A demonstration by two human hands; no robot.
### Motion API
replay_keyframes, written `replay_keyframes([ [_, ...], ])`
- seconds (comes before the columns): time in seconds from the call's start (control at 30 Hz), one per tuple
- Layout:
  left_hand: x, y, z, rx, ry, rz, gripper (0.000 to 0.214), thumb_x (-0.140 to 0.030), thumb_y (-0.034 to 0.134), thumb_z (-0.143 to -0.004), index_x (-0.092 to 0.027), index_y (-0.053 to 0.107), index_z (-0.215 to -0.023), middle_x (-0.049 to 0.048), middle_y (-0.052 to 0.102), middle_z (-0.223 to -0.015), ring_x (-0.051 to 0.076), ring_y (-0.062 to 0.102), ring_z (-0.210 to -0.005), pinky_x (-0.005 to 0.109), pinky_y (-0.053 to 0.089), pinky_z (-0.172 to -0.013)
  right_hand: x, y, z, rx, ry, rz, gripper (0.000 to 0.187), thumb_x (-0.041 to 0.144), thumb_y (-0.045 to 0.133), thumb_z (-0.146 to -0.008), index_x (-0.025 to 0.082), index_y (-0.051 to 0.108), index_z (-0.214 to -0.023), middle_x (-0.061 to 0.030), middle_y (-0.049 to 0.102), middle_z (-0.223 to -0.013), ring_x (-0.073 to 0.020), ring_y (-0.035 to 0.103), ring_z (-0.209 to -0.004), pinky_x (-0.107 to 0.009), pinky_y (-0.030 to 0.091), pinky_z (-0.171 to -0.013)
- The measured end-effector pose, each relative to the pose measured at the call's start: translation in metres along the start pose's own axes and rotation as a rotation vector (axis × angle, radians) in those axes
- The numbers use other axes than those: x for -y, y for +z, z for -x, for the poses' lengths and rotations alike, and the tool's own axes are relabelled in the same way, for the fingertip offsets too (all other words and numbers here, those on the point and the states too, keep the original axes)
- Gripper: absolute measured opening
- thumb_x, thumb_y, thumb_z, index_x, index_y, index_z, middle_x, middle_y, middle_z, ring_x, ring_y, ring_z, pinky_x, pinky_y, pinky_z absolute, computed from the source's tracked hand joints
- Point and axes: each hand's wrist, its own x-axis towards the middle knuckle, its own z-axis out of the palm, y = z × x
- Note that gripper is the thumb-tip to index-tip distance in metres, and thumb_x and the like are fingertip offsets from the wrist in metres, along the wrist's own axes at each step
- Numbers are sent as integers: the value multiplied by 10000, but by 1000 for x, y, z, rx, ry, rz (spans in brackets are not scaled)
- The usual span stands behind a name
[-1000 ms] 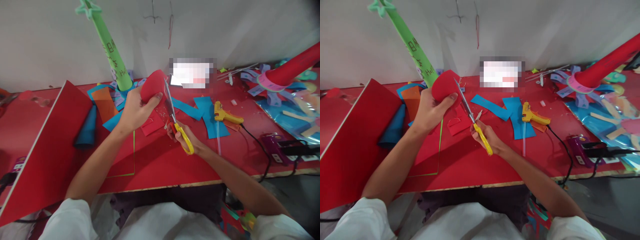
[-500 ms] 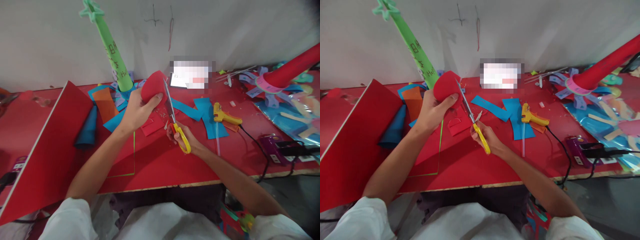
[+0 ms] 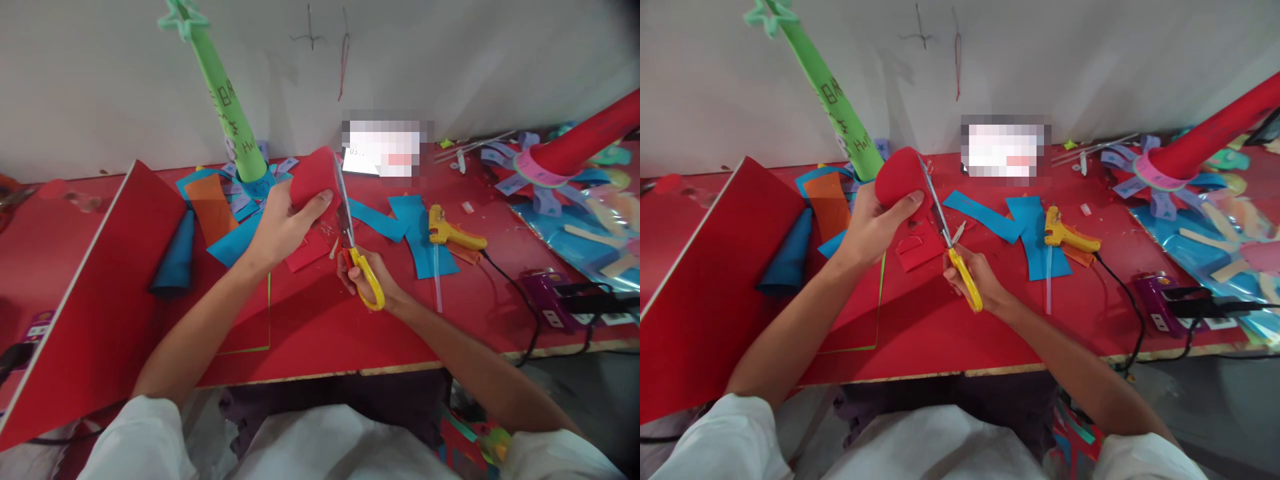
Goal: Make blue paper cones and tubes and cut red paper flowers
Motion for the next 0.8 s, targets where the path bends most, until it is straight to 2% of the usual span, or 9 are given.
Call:
replay_keyframes([
  [0.17, -4, 7, 6, 15, 16, 12, 405, -493, 738, -949, -214, 543, -728, -4, 537, -647, 128, 504, -566, 289, 456, -515, 0, 7, -4, -12, -74, 20, 778, 986, 551, -809, 228, 567, -986, 8, 566, -806, -111, 459, -573, -281, 396, -492],
  [0.37, -7, 15, 11, 32, -14, 76, 433, -511, 732, -957, -219, 494, -743, -22, 470, -657, 124, 476, -584, 286, 448, -547, 0, 7, -4, -37, -60, -50, 770, 981, 601, -770, 233, 549, -948, 2, 551, -840, -105, 464, -625, -251, 383, -498],
  [0.5, -15, 1, 3, 26, 53, -17, 468, -603, 763, -922, -225, 530, -775, -10, 479, -681, 161, 532, -667, 309, 490, -619, 1, 1, -4, -19, -79, -6, 759, 960, 587, -800, 230, 561, -1006, 2, 564, -849, -105, 460, -635, -248, 374, -507],
  [0.57, -20, -10, -2, 2, 95, -88, 451, -598, 764, -923, -230, 546, -780, -2, 492, -698, 176, 542, -700, 324, 498, -639, 2, -1, -4, -7, -84, 28, 757, 959, 579, -807, 228, 558, -1003, 8, 563, -826, -101, 447, -621, -250, 370, -508],
  [0.7, -26, -28, -7, 68, 114, -165, 386, -453, 818, -889, -236, 549, -716, 7, 510, -684, 188, 531, -699, 348, 479, -632, 6, -3, -2, 34, -84, 100, 748, 959, 542, -832, 226, 560, -976, 27, 551, -759, -95, 416, -575, -252, 365, -497],
  [0.8, -25, -31, -6, 80, 106, -181, 337, -344, 822, -864, -236, 555, -690, 5, 504, -670, 192, 527, -693, 364, 466, -638, 6, -2, 1, 51, -61, 85, 738, 956, 535, -841, 231, 563, -978, 41, 541, -717, -100, 422, -535, -259, 388, -481],
])
